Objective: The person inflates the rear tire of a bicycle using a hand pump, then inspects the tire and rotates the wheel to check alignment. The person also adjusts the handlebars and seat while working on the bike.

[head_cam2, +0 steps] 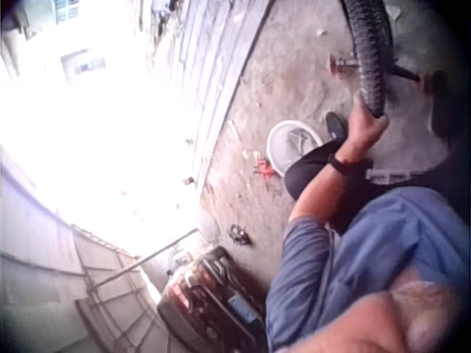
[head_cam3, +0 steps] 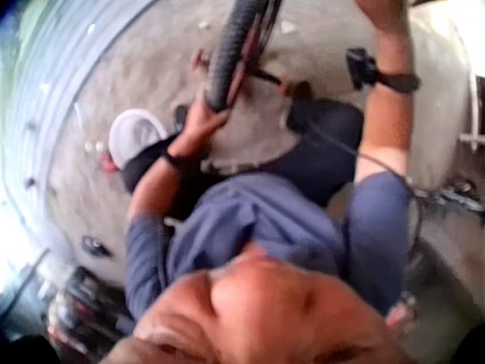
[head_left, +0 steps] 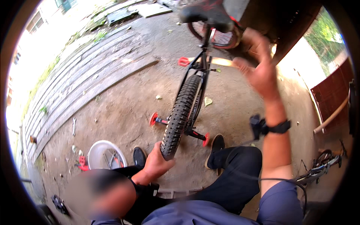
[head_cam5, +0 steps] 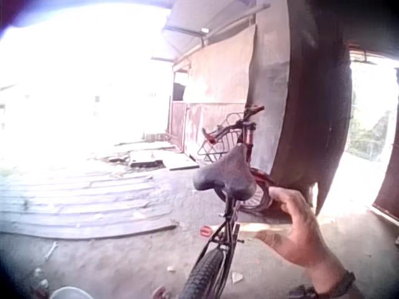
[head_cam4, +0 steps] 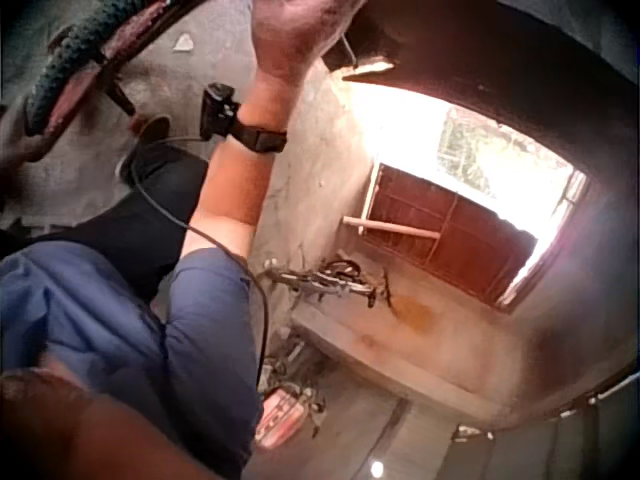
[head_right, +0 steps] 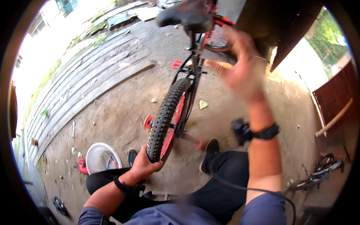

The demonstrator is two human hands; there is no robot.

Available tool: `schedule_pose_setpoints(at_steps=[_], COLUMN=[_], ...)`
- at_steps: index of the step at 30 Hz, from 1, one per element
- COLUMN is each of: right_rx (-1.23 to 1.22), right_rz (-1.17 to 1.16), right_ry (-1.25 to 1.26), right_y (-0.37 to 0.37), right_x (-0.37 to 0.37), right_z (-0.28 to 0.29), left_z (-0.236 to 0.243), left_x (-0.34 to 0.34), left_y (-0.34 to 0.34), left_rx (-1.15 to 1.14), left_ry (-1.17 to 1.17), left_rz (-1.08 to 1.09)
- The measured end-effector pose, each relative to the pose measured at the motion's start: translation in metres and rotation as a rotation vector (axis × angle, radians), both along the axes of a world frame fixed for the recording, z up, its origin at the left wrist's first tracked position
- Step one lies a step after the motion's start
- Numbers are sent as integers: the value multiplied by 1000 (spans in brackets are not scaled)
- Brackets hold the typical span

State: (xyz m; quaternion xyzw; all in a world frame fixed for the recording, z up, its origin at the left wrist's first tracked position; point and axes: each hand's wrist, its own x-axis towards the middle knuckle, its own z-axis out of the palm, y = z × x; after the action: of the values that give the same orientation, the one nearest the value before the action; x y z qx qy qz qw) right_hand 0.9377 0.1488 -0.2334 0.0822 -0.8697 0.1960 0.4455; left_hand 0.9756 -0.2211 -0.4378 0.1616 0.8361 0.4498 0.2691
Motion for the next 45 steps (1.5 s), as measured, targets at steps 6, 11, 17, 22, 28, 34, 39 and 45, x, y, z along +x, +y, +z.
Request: schedule_pose_setpoints(at_steps=[6,11,17,22,28,34,39,45], right_rx=[429,451,659,553,441,685,650,529], right_rz=[-55,90,-4,93,153,126,118,-41], right_ry=[-146,-243,-374,-319,-270,-351,-486,-526], right_y=[34,58,50,-18,-44,-63,-46,35], right_x=[-55,-68,-26,-2,22,52,53,59], right_z=[67,53,75,60,70,86,92,103], left_z=[0,-14,-35,-19,-8,-4,1,1], left_x=[-13,-29,-45,-46,-68,-67,-67,-76], left_y=[-33,-78,-114,-154,-134,-138,-139,-127], left_rx=[-92,-160,-293,-296,-188,-208,-227,-151], left_ry=[-3,-39,19,45,338,329,523,515], left_rz=[-107,-165,-96,124,178,274,253,193])
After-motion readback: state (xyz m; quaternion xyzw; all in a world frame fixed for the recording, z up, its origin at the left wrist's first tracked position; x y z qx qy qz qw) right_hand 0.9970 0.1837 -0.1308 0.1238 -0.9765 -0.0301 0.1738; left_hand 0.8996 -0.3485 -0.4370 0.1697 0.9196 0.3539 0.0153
